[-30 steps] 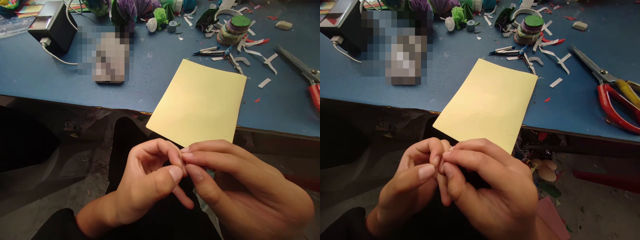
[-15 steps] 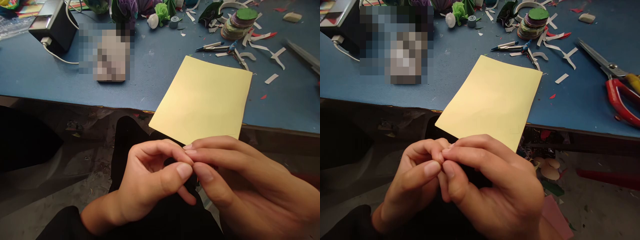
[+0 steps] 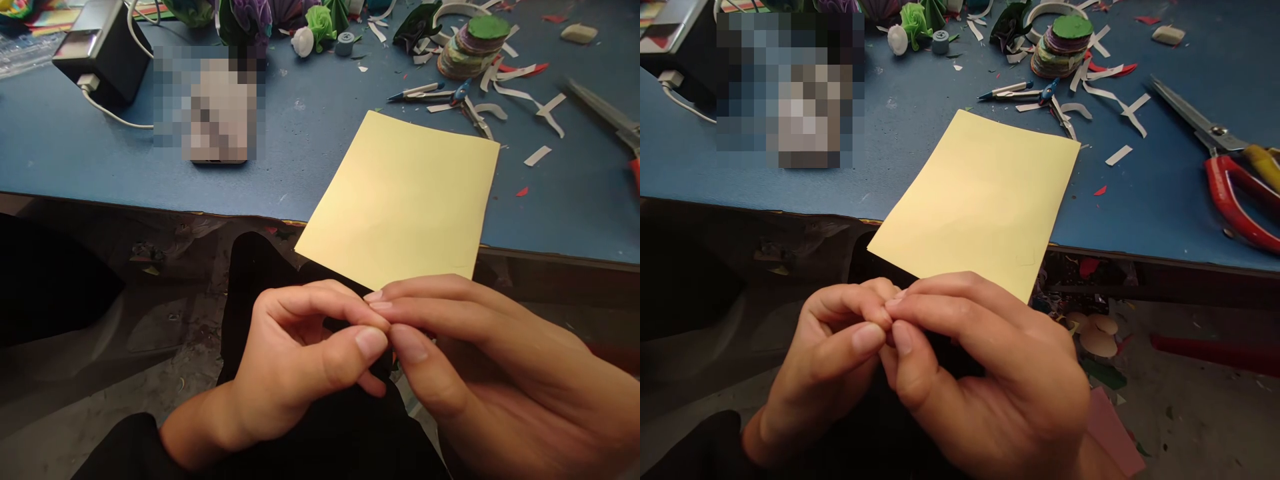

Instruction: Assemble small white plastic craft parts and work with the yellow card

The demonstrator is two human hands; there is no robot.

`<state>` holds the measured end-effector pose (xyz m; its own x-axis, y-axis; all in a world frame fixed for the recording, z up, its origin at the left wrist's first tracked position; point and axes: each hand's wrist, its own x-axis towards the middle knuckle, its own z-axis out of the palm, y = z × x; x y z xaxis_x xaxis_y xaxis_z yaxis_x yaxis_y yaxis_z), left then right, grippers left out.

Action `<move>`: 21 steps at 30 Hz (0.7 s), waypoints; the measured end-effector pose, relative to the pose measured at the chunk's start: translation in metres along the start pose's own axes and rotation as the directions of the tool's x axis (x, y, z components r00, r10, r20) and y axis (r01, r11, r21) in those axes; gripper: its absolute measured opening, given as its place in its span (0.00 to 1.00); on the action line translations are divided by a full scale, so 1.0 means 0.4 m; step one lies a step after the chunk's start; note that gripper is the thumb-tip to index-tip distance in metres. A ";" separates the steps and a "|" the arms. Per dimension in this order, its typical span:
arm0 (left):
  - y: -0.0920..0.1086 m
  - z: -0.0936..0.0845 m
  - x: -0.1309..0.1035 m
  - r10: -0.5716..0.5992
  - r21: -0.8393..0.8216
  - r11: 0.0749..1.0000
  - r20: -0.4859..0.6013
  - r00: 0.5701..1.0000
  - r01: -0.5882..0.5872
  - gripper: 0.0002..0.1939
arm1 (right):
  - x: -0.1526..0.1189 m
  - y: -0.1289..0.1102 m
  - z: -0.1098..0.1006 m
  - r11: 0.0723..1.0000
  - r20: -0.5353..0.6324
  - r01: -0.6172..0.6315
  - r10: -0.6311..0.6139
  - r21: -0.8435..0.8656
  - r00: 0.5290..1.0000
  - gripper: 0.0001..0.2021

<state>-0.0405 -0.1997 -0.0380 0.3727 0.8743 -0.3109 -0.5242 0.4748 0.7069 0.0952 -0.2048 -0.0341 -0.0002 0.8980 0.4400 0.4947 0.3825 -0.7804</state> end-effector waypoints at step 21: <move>-0.001 0.009 -0.011 0.399 0.612 0.719 0.027 0.916 -0.331 0.14 | 0.016 0.016 -0.063 0.941 0.146 0.231 -0.199 -0.248 0.969 0.06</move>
<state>-0.0392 -0.2039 -0.0347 0.1525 0.9882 0.0143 -0.0317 -0.0095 0.9995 0.1202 -0.2022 -0.0250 -0.2257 0.8257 0.5169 0.6806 0.5133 -0.5228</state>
